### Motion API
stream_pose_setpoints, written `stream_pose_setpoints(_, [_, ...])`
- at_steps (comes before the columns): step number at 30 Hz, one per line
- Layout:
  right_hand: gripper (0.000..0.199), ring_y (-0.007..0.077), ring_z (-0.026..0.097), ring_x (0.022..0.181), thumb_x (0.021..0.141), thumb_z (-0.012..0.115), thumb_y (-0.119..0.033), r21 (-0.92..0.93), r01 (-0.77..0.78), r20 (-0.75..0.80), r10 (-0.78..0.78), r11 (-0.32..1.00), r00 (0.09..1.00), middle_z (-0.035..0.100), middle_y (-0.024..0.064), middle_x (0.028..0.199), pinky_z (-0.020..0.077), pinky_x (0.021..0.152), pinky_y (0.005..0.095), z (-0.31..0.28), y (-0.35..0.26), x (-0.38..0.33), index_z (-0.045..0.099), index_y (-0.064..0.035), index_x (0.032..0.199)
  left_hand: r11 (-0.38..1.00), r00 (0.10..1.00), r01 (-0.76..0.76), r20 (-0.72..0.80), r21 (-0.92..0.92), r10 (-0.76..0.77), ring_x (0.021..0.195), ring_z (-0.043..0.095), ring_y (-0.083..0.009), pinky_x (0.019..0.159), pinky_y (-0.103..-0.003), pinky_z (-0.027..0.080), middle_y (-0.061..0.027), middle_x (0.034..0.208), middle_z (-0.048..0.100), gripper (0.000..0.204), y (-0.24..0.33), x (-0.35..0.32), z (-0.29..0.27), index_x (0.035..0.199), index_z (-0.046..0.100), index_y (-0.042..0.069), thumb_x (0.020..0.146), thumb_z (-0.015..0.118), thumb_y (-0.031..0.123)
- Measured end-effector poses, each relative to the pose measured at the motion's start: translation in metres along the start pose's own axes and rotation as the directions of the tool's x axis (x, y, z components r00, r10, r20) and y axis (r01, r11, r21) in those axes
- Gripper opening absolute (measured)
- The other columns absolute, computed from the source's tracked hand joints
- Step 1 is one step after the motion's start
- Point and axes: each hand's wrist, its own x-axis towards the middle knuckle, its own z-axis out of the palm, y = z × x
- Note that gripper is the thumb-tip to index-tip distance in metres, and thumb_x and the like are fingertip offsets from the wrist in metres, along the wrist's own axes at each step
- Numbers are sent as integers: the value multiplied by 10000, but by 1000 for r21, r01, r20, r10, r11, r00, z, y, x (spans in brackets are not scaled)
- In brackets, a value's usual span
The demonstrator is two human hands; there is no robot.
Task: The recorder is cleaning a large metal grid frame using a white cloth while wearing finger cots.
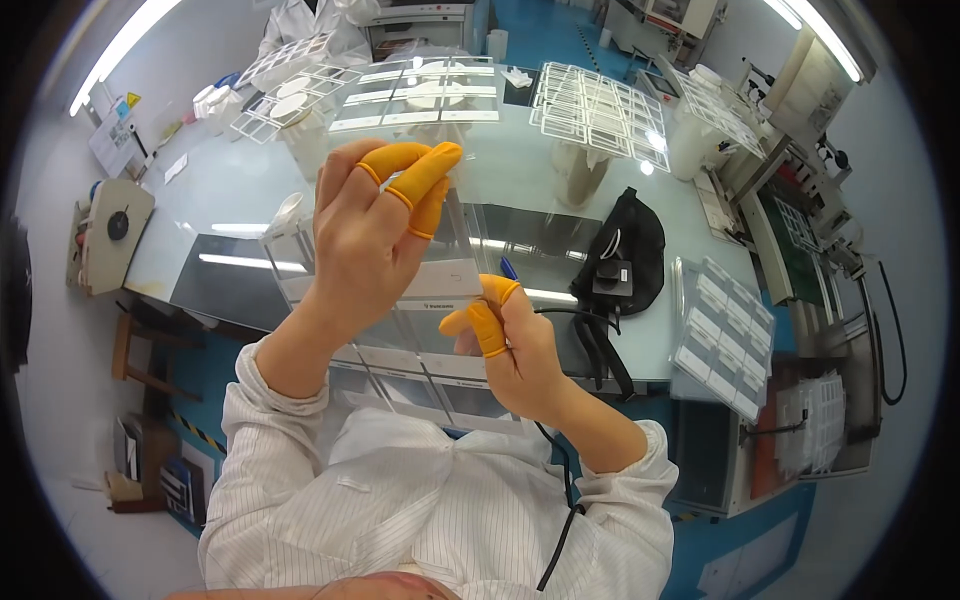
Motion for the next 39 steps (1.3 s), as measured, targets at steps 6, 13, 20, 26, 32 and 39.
stream_pose_setpoints(6, [168,112,583,621,906,412,-41,-91,17,19,-16,996,1000,619,111,845,491,604,200,-7,-2,-4,422,44,1051,999,993,4,117,32,-7,871,510,-252,713,-344,409,-94,823,573,228,11,0,-9,831,635,-29,628,689,61])
stream_pose_setpoints(13, [196,79,579,629,932,371,-81,-109,18,11,-17,994,1000,621,93,840,489,610,187,0,1,-6,426,22,1090,968,982,-187,39,168,183,796,541,-235,701,-324,423,-96,775,579,239,4,-9,-10,836,622,-31,613,661,43])
stream_pose_setpoints(20, [194,84,581,635,928,364,-61,-109,-55,12,57,993,998,621,95,828,489,608,189,6,-1,-4,426,23,1091,995,990,-102,101,20,100,712,557,-208,639,-305,442,-64,674,575,186,-13,10,-16,714,568,8,645,725,80])
stream_pose_setpoints(26, [194,83,578,634,915,377,-32,-175,-44,51,54,984,997,620,90,823,491,608,192,7,-2,-7,435,38,1086,959,933,-275,260,69,249,739,550,-209,645,-303,485,-67,730,561,218,-19,17,-21,678,547,28,607,741,98])
stream_pose_setpoints(32, [188,69,569,616,906,380,-20,-105,-179,30,183,978,983,614,88,818,483,599,179,8,-1,-7,454,33,1072,887,872,-456,238,74,429,788,497,-162,657,-273,454,-11,722,503,148,-34,1,-5,666,525,63,602,651,107])
stream_pose_setpoints(39, [198,67,561,602,906,365,-27,16,-342,-54,343,939,938,601,76,790,476,585,172,4,11,-10,462,13,1075,977,957,-190,203,-96,206,834,501,-284,694,-374,439,-109,825,513,207,-11,-60,6,698,486,37,574,645,82])
